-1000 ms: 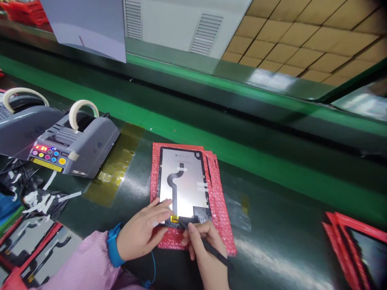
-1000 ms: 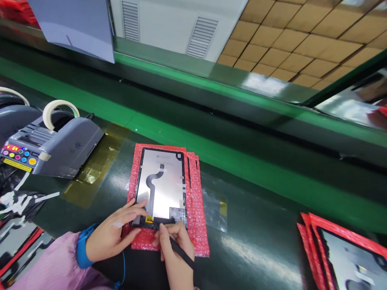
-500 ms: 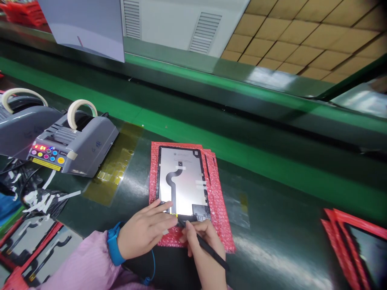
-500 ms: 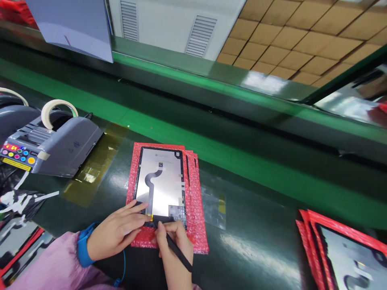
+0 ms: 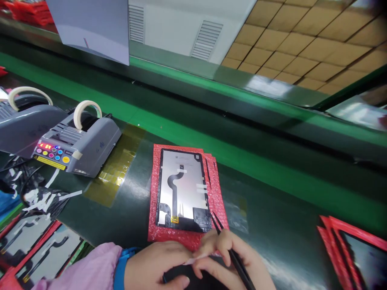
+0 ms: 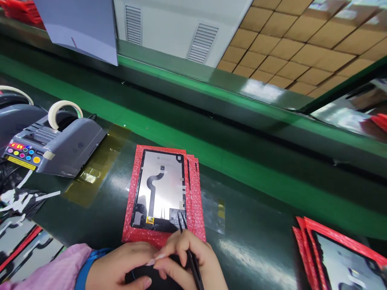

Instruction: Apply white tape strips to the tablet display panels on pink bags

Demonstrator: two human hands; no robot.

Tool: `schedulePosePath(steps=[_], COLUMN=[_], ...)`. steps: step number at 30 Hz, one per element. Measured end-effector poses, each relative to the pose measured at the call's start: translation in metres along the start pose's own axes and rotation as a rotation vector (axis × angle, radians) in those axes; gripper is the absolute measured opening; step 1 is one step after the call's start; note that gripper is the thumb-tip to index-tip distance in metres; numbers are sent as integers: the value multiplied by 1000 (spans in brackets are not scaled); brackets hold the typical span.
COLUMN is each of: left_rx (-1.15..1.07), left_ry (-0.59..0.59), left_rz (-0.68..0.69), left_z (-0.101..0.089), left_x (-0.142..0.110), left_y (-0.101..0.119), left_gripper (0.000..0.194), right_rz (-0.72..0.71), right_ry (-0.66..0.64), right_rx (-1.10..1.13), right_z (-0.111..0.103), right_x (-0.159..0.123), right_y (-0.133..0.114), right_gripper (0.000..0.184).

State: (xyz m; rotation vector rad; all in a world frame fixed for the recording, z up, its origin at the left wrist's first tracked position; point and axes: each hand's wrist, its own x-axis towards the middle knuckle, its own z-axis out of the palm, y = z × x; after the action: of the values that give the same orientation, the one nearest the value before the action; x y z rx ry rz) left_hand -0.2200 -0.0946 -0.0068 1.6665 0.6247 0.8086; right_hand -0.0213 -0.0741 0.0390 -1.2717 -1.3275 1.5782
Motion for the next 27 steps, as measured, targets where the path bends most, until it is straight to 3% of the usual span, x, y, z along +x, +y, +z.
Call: schedulePosePath(steps=[5, 9, 11, 15, 17, 21, 27], left_rx=[-80, 121, 333, 912, 1064, 1146, 1144], left_ry=[65, 73, 112, 204, 211, 192, 201], left_rz=[-47, -7, 1, -2, -19, -61, -61], left_z=[-18, -43, -54, -66, -68, -66, -66], left_x=[1, 6, 10, 19, 22, 25, 24], left_y=[4, 8, 7, -6, -15, -28, -32], left_gripper=[31, 32, 31, 29, 29, 30, 26], right_rz=[-64, -52, -43, -58, -77, -84, -137], right_ry=[-52, -45, -77, -116, -133, -113, 63], right_rx=[-94, -119, -165, -291, -323, -396, -493], right_z=[4, 6, 8, 7, 6, 5, 13], right_x=[65, 119, 135, 147, 148, 148, 165], right_y=[-7, 4, 10, 14, 14, 20, 29], right_gripper=[47, 56, 59, 54, 49, 43, 51])
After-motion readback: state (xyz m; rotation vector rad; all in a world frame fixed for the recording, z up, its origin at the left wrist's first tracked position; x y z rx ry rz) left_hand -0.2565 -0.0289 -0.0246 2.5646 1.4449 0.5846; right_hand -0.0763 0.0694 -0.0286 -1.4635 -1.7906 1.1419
